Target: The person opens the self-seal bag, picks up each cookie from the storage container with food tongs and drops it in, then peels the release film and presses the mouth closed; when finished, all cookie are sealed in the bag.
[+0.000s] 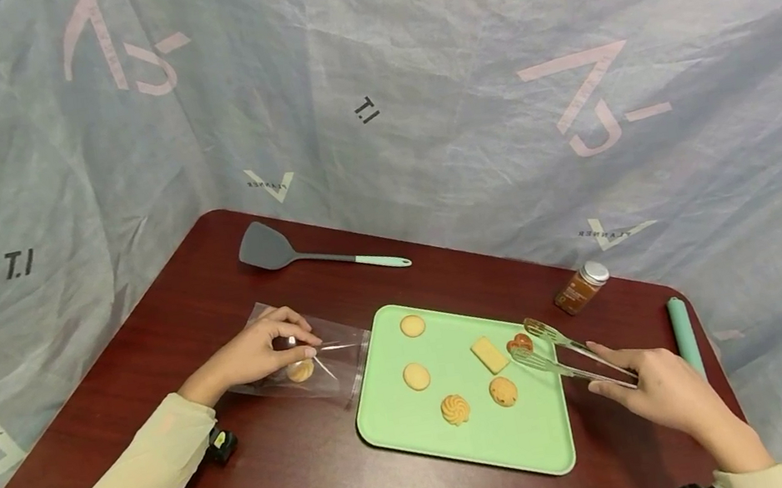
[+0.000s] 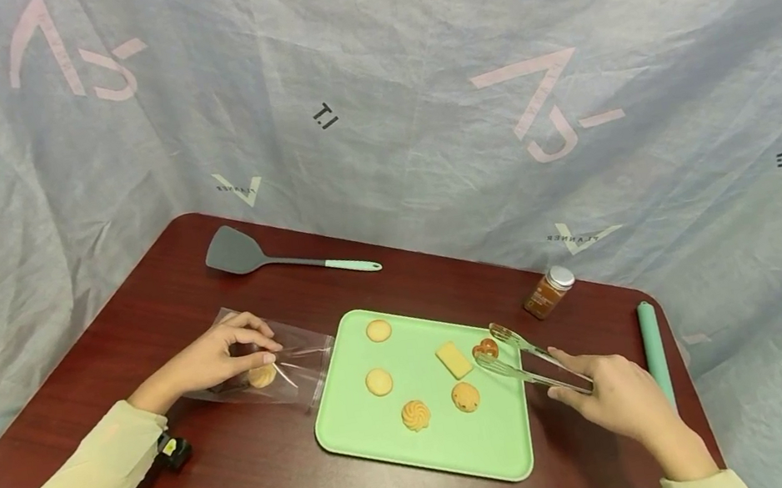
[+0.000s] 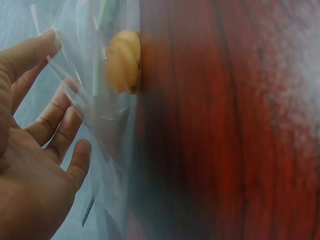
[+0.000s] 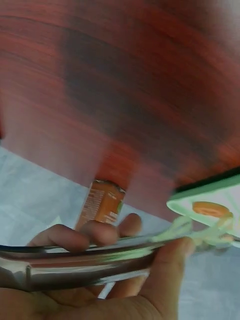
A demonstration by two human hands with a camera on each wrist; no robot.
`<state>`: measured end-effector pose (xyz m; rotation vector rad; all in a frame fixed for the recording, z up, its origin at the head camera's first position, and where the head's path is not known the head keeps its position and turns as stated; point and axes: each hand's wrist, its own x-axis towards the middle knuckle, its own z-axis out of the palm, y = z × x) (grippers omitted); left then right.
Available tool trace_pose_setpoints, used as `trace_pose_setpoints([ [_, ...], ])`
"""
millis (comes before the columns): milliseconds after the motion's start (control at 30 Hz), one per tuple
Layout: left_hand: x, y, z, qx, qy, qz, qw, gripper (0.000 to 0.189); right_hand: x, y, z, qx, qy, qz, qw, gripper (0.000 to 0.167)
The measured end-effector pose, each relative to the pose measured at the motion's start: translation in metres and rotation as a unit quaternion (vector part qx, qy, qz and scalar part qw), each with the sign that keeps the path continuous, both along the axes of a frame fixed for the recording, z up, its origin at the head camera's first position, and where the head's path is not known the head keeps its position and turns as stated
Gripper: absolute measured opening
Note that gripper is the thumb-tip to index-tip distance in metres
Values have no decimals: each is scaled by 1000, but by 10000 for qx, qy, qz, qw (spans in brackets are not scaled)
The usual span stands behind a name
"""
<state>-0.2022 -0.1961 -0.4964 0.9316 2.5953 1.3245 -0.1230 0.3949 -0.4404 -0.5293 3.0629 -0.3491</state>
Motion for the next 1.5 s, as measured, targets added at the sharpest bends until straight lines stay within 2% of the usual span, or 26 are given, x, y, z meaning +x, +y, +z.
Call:
trace_pose_setpoints([
  [300,-1,-1,-2,-47,109,10,9999,17,-9,6,-7,-107,-93,22,9999,63],
  [767,0,-2,-4,-21,117,91,9999,17,-3,7,-23,-335,17,-134,9993,60],
  [1167,0,-2,-2,102,37,-25,9999,17,-1,7,-29,-300,584,46,9978,52],
  [1500,0,-2,-3,26,54,57,10000,17,1,10,-31,-324,753,39,9966,51],
])
